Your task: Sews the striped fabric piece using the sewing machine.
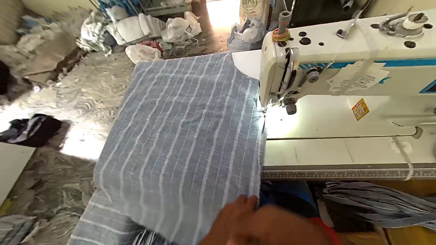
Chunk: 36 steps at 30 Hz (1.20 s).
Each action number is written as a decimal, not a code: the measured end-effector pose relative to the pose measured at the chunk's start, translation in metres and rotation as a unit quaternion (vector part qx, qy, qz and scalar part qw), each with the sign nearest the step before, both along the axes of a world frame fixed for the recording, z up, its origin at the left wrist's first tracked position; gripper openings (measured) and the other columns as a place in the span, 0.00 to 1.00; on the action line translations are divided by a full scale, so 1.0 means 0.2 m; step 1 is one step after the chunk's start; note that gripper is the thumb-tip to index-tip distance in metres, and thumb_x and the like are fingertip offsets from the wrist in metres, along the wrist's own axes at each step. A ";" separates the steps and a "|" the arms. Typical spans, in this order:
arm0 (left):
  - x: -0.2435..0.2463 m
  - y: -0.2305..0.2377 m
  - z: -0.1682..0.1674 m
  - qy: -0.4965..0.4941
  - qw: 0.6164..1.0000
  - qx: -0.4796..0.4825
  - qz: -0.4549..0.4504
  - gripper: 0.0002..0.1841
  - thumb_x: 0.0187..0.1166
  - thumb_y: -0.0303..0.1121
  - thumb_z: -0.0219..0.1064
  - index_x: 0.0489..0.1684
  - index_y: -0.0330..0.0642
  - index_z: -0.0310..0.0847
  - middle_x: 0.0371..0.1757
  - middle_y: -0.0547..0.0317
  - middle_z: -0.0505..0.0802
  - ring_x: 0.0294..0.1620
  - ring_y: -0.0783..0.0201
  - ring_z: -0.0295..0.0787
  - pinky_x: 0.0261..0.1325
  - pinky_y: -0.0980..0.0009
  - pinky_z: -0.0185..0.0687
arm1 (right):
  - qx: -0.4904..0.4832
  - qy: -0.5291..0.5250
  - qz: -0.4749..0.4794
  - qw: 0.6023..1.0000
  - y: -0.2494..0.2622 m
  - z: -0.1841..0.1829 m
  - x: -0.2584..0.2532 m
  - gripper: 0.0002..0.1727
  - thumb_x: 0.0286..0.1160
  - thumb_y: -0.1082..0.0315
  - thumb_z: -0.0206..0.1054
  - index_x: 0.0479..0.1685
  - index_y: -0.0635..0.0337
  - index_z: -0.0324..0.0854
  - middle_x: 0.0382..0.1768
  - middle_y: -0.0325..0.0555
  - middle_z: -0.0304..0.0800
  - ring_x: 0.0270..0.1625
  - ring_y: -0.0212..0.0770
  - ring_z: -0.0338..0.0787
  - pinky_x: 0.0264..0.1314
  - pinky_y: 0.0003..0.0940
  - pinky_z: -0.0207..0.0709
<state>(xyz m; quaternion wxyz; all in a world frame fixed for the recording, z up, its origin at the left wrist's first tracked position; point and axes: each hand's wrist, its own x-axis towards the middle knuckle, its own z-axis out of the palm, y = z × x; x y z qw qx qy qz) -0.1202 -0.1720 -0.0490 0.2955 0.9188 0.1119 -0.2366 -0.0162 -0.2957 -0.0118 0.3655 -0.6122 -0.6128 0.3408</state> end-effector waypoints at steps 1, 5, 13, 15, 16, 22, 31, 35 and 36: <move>-0.04 -0.06 0.01 -0.076 0.996 -0.008 0.035 0.13 0.79 0.29 0.65 0.55 0.31 0.86 0.45 0.35 0.93 0.39 0.39 0.94 0.40 0.43 0.89 | -0.010 -0.080 -0.137 0.987 0.00 -0.03 0.09 0.18 0.88 0.56 0.58 0.40 0.59 0.87 0.27 0.46 0.89 0.29 0.43 0.91 0.30 0.45 0.86; 0.07 -0.27 0.08 -0.084 0.994 0.069 0.030 0.10 0.78 0.30 0.64 0.52 0.43 0.87 0.41 0.45 0.91 0.24 0.49 0.91 0.21 0.53 0.86 | -0.162 -0.283 -0.396 0.858 0.23 -0.23 0.46 0.21 0.85 0.65 0.63 0.69 0.71 0.79 0.63 0.68 0.81 0.44 0.63 0.92 0.38 0.58 0.87; 0.19 -0.22 -0.02 -0.073 0.990 0.111 -0.039 0.09 0.73 0.35 0.67 0.44 0.43 0.88 0.25 0.50 0.90 0.23 0.49 0.91 0.19 0.54 0.82 | -0.151 -0.306 -0.408 0.847 0.32 -0.40 0.59 0.22 0.78 0.75 0.67 0.70 0.71 0.79 0.62 0.67 0.79 0.41 0.59 0.91 0.38 0.52 0.88; 0.20 -0.21 -0.03 -0.055 0.992 0.100 -0.055 0.08 0.74 0.34 0.68 0.41 0.41 0.88 0.24 0.49 0.89 0.24 0.47 0.91 0.21 0.52 0.82 | -0.145 -0.305 -0.410 0.847 0.32 -0.42 0.60 0.21 0.78 0.74 0.67 0.70 0.71 0.79 0.62 0.66 0.79 0.39 0.58 0.91 0.37 0.51 0.88; 0.21 -0.20 -0.03 -0.050 0.992 0.100 -0.062 0.08 0.74 0.34 0.67 0.41 0.40 0.88 0.24 0.48 0.89 0.25 0.47 0.92 0.22 0.51 0.83 | -0.145 -0.301 -0.411 0.848 0.32 -0.42 0.61 0.21 0.79 0.74 0.66 0.70 0.70 0.79 0.61 0.66 0.79 0.38 0.59 0.91 0.36 0.51 0.87; 0.17 -0.16 -0.02 -0.098 0.982 0.118 -0.113 0.08 0.75 0.35 0.67 0.33 0.41 0.88 0.20 0.52 0.87 0.20 0.51 0.89 0.18 0.55 0.80 | -0.134 -0.304 -0.411 0.849 0.32 -0.44 0.62 0.22 0.78 0.73 0.69 0.70 0.69 0.80 0.61 0.64 0.80 0.41 0.57 0.91 0.39 0.49 0.89; 0.24 -0.10 -0.17 -0.268 0.935 0.146 -0.183 0.09 0.71 0.38 0.70 0.27 0.43 0.88 0.32 0.52 0.89 0.34 0.52 0.91 0.27 0.60 0.85 | -0.128 -0.311 -0.409 0.848 0.30 -0.45 0.60 0.22 0.78 0.74 0.67 0.71 0.69 0.79 0.61 0.64 0.79 0.39 0.56 0.91 0.36 0.48 0.88; 0.34 -0.07 -0.23 -0.318 0.923 0.157 -0.149 0.09 0.76 0.37 0.68 0.31 0.43 0.89 0.56 0.48 0.90 0.66 0.45 0.85 0.75 0.47 0.78 | -0.125 -0.305 -0.409 0.851 0.29 -0.46 0.60 0.22 0.78 0.74 0.67 0.72 0.69 0.79 0.62 0.65 0.79 0.39 0.56 0.92 0.36 0.49 0.89; 0.36 -0.06 -0.26 -0.316 0.928 0.142 -0.136 0.09 0.77 0.36 0.68 0.34 0.41 0.90 0.61 0.45 0.90 0.73 0.43 0.82 0.81 0.45 0.73 | -0.122 -0.306 -0.408 0.851 0.29 -0.46 0.60 0.22 0.78 0.74 0.67 0.72 0.69 0.79 0.62 0.65 0.79 0.38 0.56 0.92 0.36 0.49 0.89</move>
